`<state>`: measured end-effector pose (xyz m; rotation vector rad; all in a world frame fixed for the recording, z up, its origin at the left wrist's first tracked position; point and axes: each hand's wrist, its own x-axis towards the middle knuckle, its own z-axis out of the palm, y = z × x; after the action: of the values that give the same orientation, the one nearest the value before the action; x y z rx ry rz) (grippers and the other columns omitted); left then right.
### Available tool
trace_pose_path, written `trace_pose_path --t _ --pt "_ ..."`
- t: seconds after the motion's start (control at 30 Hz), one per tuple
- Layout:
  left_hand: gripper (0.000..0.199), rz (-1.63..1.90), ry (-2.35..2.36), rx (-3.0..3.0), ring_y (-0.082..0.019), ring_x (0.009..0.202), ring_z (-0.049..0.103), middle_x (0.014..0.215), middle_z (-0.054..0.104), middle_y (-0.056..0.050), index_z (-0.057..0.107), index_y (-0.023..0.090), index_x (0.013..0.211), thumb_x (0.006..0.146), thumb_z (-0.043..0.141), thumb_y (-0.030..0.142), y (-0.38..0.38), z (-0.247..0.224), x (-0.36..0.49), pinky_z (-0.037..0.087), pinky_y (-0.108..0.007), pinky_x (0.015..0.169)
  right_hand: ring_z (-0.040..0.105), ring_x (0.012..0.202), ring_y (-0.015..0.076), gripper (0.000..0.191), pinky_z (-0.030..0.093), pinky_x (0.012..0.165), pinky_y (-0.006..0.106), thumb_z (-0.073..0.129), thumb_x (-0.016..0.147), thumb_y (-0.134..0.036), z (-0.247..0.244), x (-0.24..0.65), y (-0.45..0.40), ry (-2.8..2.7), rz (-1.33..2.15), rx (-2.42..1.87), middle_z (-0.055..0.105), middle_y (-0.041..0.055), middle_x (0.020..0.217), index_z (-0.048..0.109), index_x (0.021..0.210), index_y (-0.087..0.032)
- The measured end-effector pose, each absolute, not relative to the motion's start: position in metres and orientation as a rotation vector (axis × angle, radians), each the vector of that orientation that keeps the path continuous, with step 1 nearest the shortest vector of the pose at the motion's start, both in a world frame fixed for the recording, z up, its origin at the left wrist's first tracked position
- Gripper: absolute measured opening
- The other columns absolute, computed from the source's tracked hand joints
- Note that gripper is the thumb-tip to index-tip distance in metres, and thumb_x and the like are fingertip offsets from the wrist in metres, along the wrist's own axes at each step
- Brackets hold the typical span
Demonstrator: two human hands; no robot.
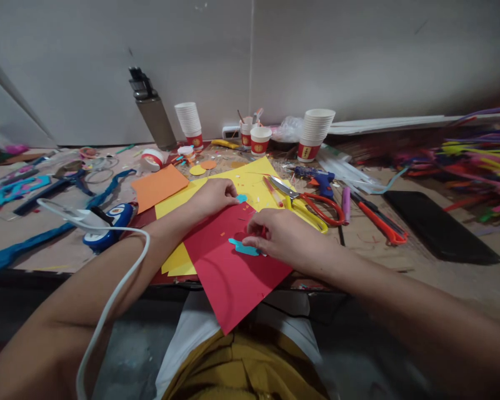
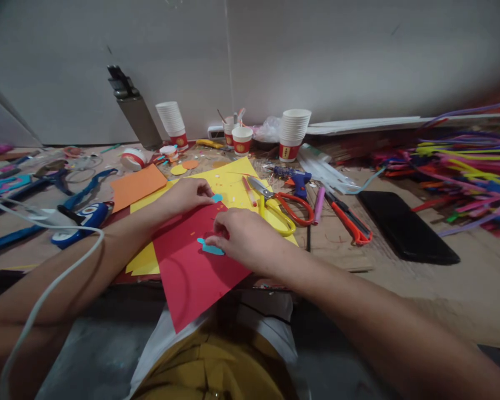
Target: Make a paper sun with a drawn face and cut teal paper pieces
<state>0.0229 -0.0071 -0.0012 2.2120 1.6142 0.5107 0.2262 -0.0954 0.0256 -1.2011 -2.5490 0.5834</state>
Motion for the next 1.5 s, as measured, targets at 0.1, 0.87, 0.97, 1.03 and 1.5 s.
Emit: trace_pose_path --t 0.1,0.87,0.97,1.03,1.5 --pt "0.018 0.485 1.62 2.203 -0.017 0.075 0.061 0.083 0.071 -0.005 0.068 0.016 0.08 0.072 0.071 0.032 -0.006 -0.001 0.023 0.041 -0.027 0.064 0.061 0.074 0.0175 0.027 0.035 0.059 0.026 0.066 0.08 -0.044 0.025 0.223 -0.097 -2.671 0.513 -1.236 0.07 0.0056 0.085 0.066 0.09 -0.019" --pt "0.013 0.514 1.526 2.184 -0.014 0.074 0.061 0.08 0.069 -0.003 0.066 0.015 0.084 0.072 0.069 0.019 -0.007 0.001 0.029 0.043 -0.025 0.066 0.059 0.07 0.0164 0.017 0.029 0.052 0.025 0.062 0.082 -0.033 0.041 0.204 -0.093 -2.975 0.543 -1.328 0.069 0.0065 0.082 0.066 0.085 -0.017" --pt "0.009 0.52 1.466 2.243 -0.014 0.073 0.06 0.079 0.07 -0.003 0.068 0.017 0.082 0.075 0.067 0.022 -0.007 0.0 0.027 0.043 -0.026 0.067 0.056 0.067 0.0142 0.014 0.028 0.052 0.024 0.06 0.083 -0.031 0.041 0.205 -0.095 -2.951 0.591 -1.313 0.068 0.0051 0.081 0.063 0.085 -0.017" --pt "0.009 0.555 1.461 2.245 -0.014 0.073 0.06 0.08 0.07 -0.003 0.069 0.017 0.08 0.075 0.067 0.024 -0.009 0.004 0.026 0.043 -0.026 0.068 0.053 0.064 0.0125 0.012 0.027 0.051 0.024 0.059 0.083 -0.03 0.04 0.207 -0.094 -2.902 0.629 -1.283 0.066 0.0033 0.079 0.062 0.085 -0.018" --pt "0.014 0.568 1.334 2.036 -0.014 0.072 0.062 0.081 0.072 -0.003 0.069 0.016 0.083 0.073 0.068 0.026 -0.011 0.012 0.018 0.046 -0.026 0.069 0.053 0.06 0.0098 0.006 0.028 0.049 0.021 0.065 0.076 -0.025 0.041 0.213 -0.087 -2.713 0.93 -1.264 0.065 -0.0022 0.07 0.065 0.079 -0.02"
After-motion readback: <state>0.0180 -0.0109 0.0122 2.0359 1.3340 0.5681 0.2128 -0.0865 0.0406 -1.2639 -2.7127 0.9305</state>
